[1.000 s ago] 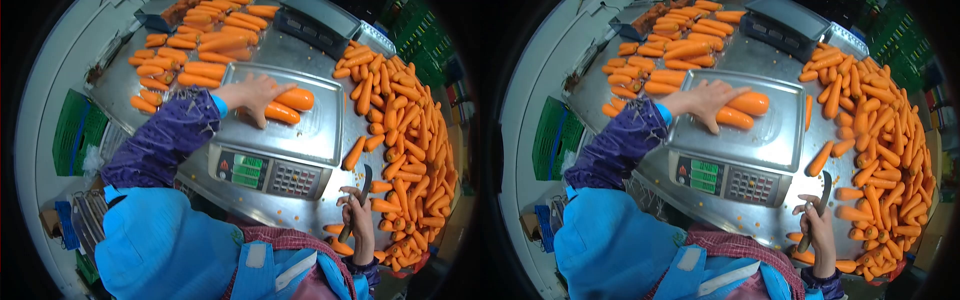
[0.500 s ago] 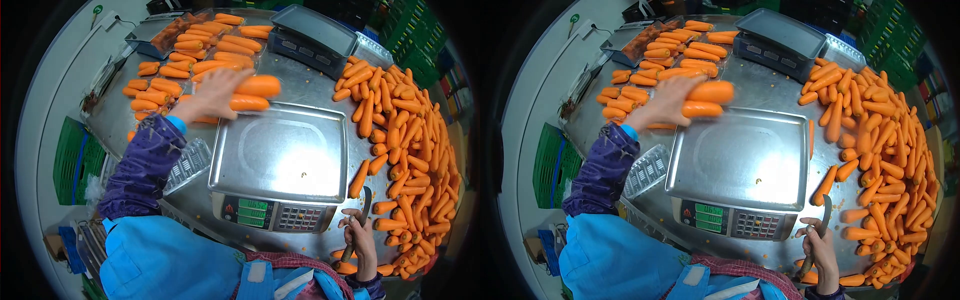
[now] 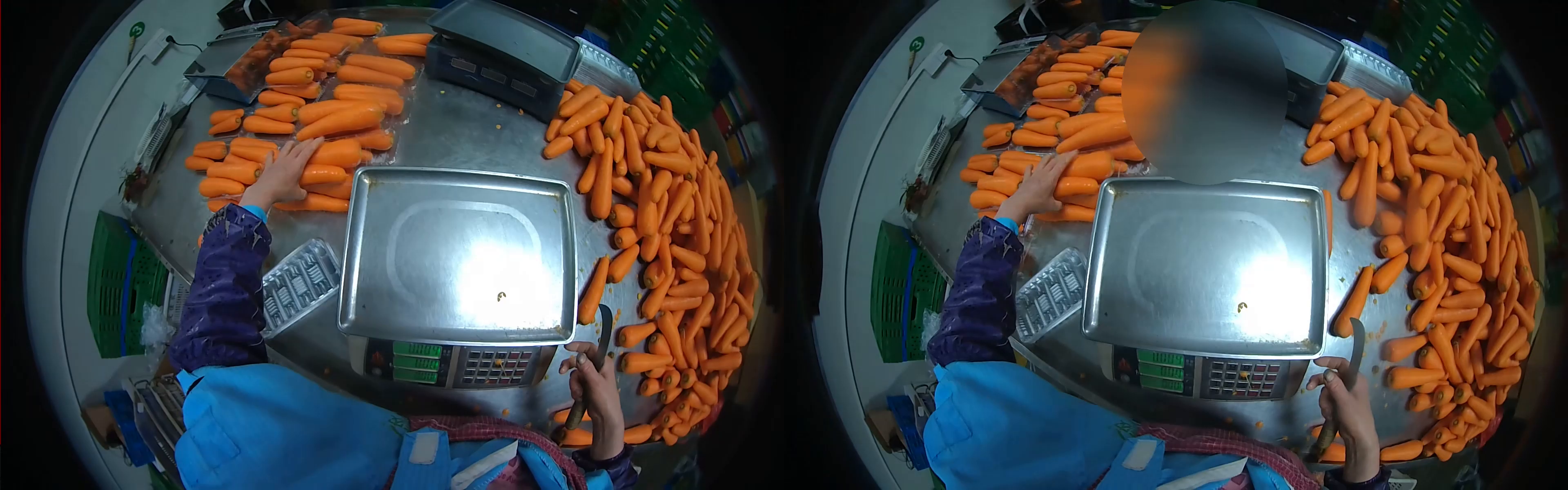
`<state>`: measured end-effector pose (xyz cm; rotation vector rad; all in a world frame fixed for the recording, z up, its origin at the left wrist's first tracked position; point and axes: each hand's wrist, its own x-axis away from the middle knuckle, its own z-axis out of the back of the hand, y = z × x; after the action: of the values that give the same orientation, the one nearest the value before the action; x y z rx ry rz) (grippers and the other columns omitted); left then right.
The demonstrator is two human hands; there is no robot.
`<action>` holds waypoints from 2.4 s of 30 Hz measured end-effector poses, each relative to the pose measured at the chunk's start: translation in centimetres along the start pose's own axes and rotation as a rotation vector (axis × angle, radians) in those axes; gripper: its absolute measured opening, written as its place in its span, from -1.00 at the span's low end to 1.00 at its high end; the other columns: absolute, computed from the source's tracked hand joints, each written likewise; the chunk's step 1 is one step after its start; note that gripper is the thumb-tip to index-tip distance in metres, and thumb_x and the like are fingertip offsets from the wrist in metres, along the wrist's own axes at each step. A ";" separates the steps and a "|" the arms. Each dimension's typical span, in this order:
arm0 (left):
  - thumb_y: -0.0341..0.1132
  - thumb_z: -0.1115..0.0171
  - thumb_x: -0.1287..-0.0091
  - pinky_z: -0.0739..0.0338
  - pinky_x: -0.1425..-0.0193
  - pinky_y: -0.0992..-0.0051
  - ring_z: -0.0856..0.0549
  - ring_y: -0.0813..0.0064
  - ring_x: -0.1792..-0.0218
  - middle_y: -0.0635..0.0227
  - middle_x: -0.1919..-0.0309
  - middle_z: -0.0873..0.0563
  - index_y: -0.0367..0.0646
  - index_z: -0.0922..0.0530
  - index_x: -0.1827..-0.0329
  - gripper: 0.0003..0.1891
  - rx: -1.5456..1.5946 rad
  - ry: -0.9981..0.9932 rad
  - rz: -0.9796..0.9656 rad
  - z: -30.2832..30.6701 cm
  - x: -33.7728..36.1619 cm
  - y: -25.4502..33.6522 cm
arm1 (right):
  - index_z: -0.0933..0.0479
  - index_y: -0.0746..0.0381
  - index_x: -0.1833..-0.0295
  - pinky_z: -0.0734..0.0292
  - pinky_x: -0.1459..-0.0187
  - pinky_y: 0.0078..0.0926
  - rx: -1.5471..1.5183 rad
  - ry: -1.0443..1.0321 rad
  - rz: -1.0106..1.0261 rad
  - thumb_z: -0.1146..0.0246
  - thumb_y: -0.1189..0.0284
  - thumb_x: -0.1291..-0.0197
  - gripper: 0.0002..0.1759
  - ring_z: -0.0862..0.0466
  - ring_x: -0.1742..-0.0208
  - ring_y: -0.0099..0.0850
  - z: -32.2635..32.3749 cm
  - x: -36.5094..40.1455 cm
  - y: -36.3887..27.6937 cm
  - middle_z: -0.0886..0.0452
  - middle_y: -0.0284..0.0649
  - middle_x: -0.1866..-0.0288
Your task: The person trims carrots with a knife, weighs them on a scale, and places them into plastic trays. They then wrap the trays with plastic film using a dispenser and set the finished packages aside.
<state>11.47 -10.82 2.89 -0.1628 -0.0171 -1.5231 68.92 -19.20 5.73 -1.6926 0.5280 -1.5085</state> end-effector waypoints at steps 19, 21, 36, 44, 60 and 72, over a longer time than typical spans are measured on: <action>-0.56 -0.27 -0.03 -0.43 0.32 0.38 -0.54 0.29 0.46 0.18 0.55 -0.54 -0.29 -0.48 0.46 -0.90 0.540 0.176 0.325 -8.7 24.4 6.8 | -0.41 0.31 -0.02 -0.21 0.64 -0.72 -0.067 -0.302 0.125 -0.11 0.33 -0.27 -0.68 -0.33 0.64 -0.68 2.6 3.0 2.2 -0.58 -0.31 0.38; -0.56 -0.25 -0.06 -0.44 0.32 0.39 -0.54 0.31 0.47 0.21 0.57 -0.54 -0.29 -0.48 0.46 -0.91 0.528 0.195 0.287 -9.7 24.6 6.1 | -0.42 0.31 -0.01 -0.20 0.65 -0.71 -0.070 -0.287 0.154 -0.10 0.33 -0.27 -0.70 -0.33 0.66 -0.68 3.0 3.4 2.8 -0.58 -0.31 0.39; -0.36 -0.08 -0.32 -0.45 0.31 0.38 -0.54 0.38 0.44 0.15 0.36 -0.66 -0.26 -0.60 0.23 -0.83 0.367 0.079 0.332 -9.3 24.3 5.7 | -0.42 0.33 -0.03 -0.32 0.65 -0.68 -0.014 -0.135 0.171 -0.09 0.27 -0.26 -0.63 -0.39 0.63 -0.69 8.3 7.8 5.2 -0.61 -0.30 0.36; -0.26 -0.09 -0.31 -0.49 0.20 0.35 -0.61 0.24 0.27 0.05 0.23 -0.64 -0.30 -0.57 0.12 -0.74 0.214 0.611 0.234 -4.2 23.9 9.7 | -0.44 0.29 0.00 -0.30 0.62 -0.69 0.015 -0.025 0.153 -0.13 0.28 -0.20 -0.65 -0.37 0.63 -0.68 12.6 7.1 5.8 -0.60 -0.31 0.36; -0.65 -0.14 -0.18 -0.38 -0.13 0.34 -0.49 0.29 -0.03 0.18 0.04 -0.43 -0.26 -0.34 -0.09 -0.60 0.159 0.438 -0.168 6.9 13.2 27.7 | -0.43 0.27 0.05 -0.47 0.10 -0.20 1.149 0.668 0.363 -0.38 0.40 0.08 -0.55 -0.59 0.14 -0.11 28.7 -4.6 4.2 -0.56 -0.06 0.33; -0.21 -0.02 -0.41 -0.44 -0.14 0.43 -0.53 0.45 -0.07 0.30 -0.08 -0.52 -0.25 -0.36 -0.23 -0.59 1.918 -0.858 -0.140 5.3 13.5 53.0 | -0.37 0.26 -0.01 -0.23 0.66 -0.76 -0.473 -0.026 0.700 -0.32 0.24 -0.15 -0.55 -0.41 0.57 -0.67 18.9 5.0 2.1 -0.50 -0.32 0.39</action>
<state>65.31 -21.54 4.56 0.7441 -2.0727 -0.8980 88.52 -18.85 7.63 -1.6005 1.3795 -0.8856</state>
